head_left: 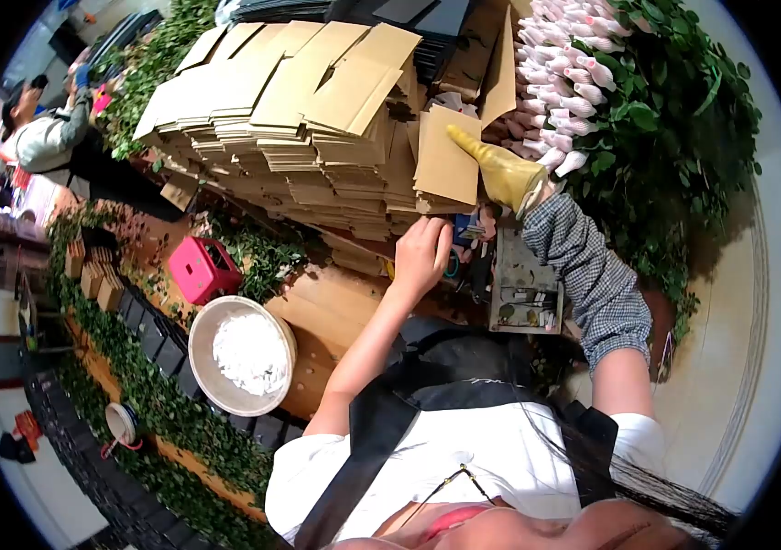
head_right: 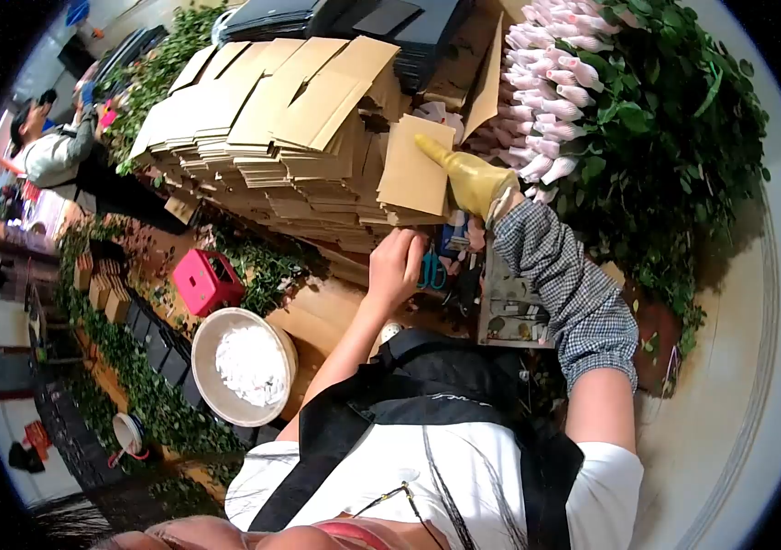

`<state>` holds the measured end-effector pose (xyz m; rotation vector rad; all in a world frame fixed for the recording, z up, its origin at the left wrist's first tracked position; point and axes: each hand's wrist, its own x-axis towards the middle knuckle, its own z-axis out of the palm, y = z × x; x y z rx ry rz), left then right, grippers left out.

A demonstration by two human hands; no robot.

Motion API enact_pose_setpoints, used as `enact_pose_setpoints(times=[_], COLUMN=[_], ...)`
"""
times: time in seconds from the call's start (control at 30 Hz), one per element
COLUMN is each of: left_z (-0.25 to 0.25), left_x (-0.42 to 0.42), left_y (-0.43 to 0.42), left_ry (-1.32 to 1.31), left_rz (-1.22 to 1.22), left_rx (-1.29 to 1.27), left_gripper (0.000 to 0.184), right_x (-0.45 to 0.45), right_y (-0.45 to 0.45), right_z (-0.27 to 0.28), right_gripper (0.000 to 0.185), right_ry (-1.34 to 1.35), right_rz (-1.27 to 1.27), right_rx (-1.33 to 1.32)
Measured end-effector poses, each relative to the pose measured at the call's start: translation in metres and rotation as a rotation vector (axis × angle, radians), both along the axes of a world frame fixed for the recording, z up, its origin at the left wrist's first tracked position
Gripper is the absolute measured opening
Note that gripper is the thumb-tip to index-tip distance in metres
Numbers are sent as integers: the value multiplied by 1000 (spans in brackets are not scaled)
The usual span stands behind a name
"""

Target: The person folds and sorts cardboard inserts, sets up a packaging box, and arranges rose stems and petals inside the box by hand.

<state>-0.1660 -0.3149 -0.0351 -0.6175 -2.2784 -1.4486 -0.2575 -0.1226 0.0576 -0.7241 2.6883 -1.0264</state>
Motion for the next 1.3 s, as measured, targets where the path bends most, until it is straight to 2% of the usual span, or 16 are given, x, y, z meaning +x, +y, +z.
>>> enact_pose_setpoints(times=[0.03,0.13,0.23,0.3,0.4,0.53,0.57,0.7,0.87,0.93,0.97,1.0,1.03,1.1,1.2,1.3], left_z=[-2,-7,-18,-16,-9,1,-3,-6,-2,-18,-36,-56,-72,-105,-168,-163], left_x=[-6,-17,-22,-19,-8,10,12,25,66,97,118,133,140,143,157,156], left_y=[-3,-5,2,7,9,16,18,55,168,249,291,329,361,434,465,476], left_ry=[-7,-196,-39,-22,-310,-308,-371,-546,-1106,-1098,-1071,-670,-311,-160,-581,-760], left_rz=[-22,-67,-58,-99,-154,-161,-176,-354,-1066,-1274,-1206,-1048,-946,-571,-329,-382], left_rx=[6,99,82,114,113,160,168,369,385,252,180,-44,-102,-815,-974,-994], left_gripper=[12,12,12,11,11,14,15,19,22,24,25,26,32,51,90,94], right_x=[6,0,-18,-21,15,71,106,228,342,364,369,380,382,370,366,360], right_y=[-16,-43,-55,-56,-49,-2,1,81,194,239,260,290,298,307,308,314], right_z=[22,16,3,-2,30,-29,-3,-45,-77,-124,-151,-218,-238,-236,-214,-234], right_gripper=[71,76,67,62,46,51,46,49,47,42,41,43,44,47,53,53], right_ry=[-145,-54,186,89,-15,-210,-423,-336,109,59,20,5,-72,-267,-287,-400], right_rz=[-13,-63,-79,-114,-205,-489,-572,-662,-1330,-1603,-1687,-1610,-1595,-1602,-1523,-1433], right_rx=[-102,-249,240,311,443,-1026,-1334,-1286,-1101,-853,-651,-486,-458,-533,-707,-1022])
